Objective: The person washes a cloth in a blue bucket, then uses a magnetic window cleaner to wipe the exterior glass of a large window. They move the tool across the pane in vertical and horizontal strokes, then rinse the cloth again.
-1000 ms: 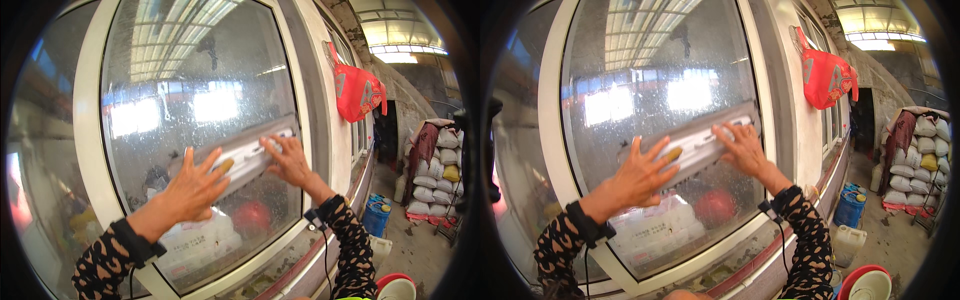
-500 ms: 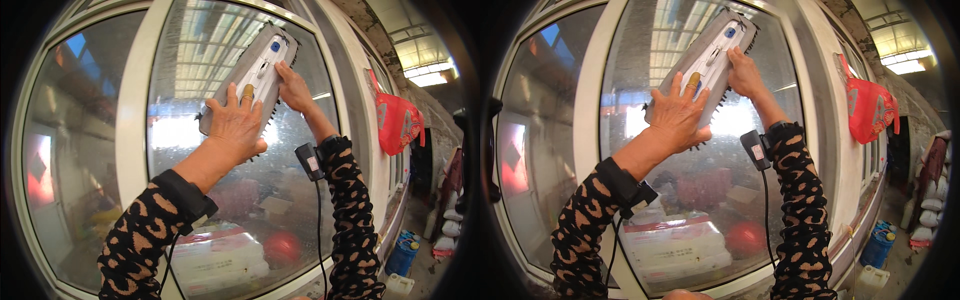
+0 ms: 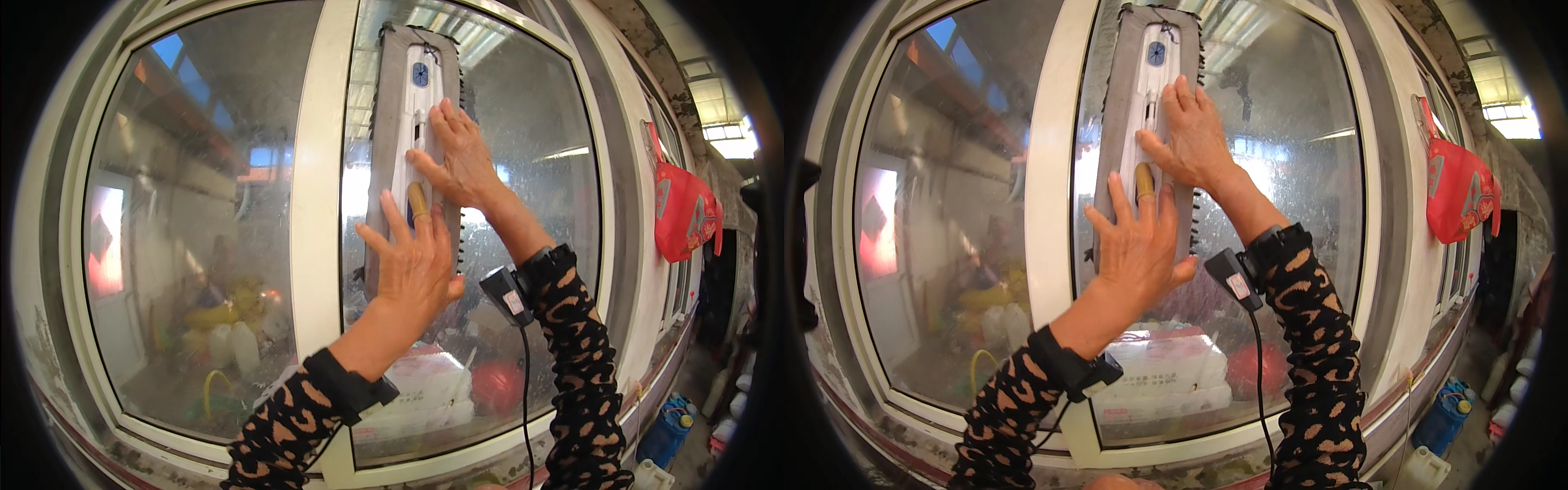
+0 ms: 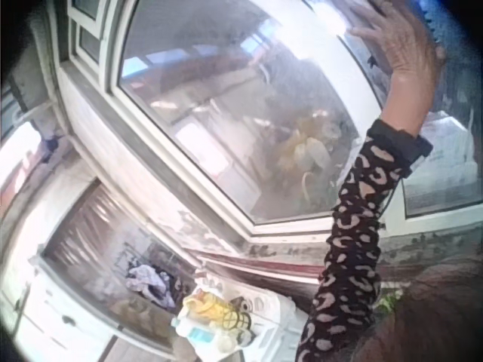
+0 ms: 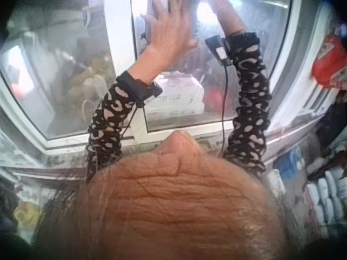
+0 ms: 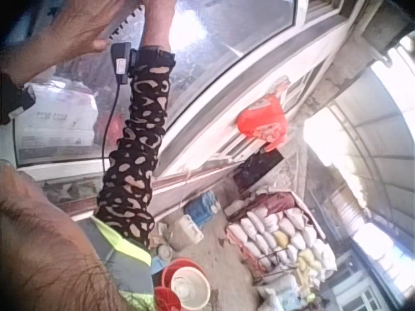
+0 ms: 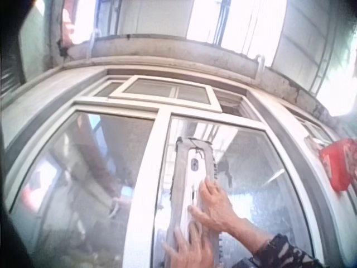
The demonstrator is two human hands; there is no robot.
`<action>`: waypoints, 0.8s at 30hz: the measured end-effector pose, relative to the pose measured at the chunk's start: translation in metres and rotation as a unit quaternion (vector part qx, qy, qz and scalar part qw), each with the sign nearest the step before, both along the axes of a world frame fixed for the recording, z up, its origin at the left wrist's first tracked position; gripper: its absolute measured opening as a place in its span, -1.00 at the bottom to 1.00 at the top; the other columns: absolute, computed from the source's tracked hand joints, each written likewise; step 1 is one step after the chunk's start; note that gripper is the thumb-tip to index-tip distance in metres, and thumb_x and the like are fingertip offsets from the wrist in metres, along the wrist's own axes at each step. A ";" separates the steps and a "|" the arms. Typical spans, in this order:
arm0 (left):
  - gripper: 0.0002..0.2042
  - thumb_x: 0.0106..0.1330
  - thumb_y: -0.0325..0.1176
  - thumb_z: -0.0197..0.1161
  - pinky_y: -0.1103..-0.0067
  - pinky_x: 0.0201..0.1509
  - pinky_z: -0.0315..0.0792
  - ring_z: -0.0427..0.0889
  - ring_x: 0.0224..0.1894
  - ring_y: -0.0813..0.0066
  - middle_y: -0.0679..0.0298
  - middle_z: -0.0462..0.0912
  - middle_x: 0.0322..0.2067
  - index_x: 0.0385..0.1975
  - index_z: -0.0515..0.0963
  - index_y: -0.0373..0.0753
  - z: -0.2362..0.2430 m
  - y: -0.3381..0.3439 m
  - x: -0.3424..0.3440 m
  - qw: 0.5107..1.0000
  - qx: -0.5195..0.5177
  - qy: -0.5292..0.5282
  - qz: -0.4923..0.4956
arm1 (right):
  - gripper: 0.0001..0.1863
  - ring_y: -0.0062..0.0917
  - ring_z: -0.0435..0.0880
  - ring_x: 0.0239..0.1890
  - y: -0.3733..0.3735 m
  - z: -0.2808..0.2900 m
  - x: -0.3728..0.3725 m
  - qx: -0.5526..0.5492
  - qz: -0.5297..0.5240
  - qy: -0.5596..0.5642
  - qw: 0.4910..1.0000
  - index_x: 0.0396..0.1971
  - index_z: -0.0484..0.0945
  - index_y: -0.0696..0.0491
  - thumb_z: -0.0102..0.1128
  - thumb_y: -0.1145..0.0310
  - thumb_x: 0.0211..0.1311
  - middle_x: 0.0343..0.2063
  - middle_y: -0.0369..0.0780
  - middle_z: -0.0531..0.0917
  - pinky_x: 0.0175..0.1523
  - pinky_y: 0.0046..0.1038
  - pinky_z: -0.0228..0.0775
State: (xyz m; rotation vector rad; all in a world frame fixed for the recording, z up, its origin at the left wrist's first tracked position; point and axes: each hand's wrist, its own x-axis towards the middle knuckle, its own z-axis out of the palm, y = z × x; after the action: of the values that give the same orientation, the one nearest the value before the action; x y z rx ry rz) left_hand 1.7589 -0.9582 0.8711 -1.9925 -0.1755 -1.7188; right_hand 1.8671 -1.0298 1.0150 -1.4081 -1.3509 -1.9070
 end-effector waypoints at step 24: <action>-0.14 -0.25 -0.15 0.38 -0.46 0.18 -0.11 -0.01 0.45 -0.26 -0.03 0.20 0.36 0.19 0.39 -0.41 -0.007 -0.033 0.045 0.983 0.102 0.106 -0.106 | -0.18 0.06 0.06 0.44 -0.076 -0.068 0.061 0.071 -0.072 0.120 0.988 0.33 0.12 0.40 -0.06 -0.06 0.40 0.34 0.23 0.18 0.50 0.00 -0.23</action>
State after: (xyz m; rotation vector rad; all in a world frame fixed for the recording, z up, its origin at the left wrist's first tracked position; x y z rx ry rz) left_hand 1.8040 -0.9915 0.8637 -2.0788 0.2848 -1.5613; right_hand 1.9285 -1.1056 0.9469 -1.6392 -1.0076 -1.8104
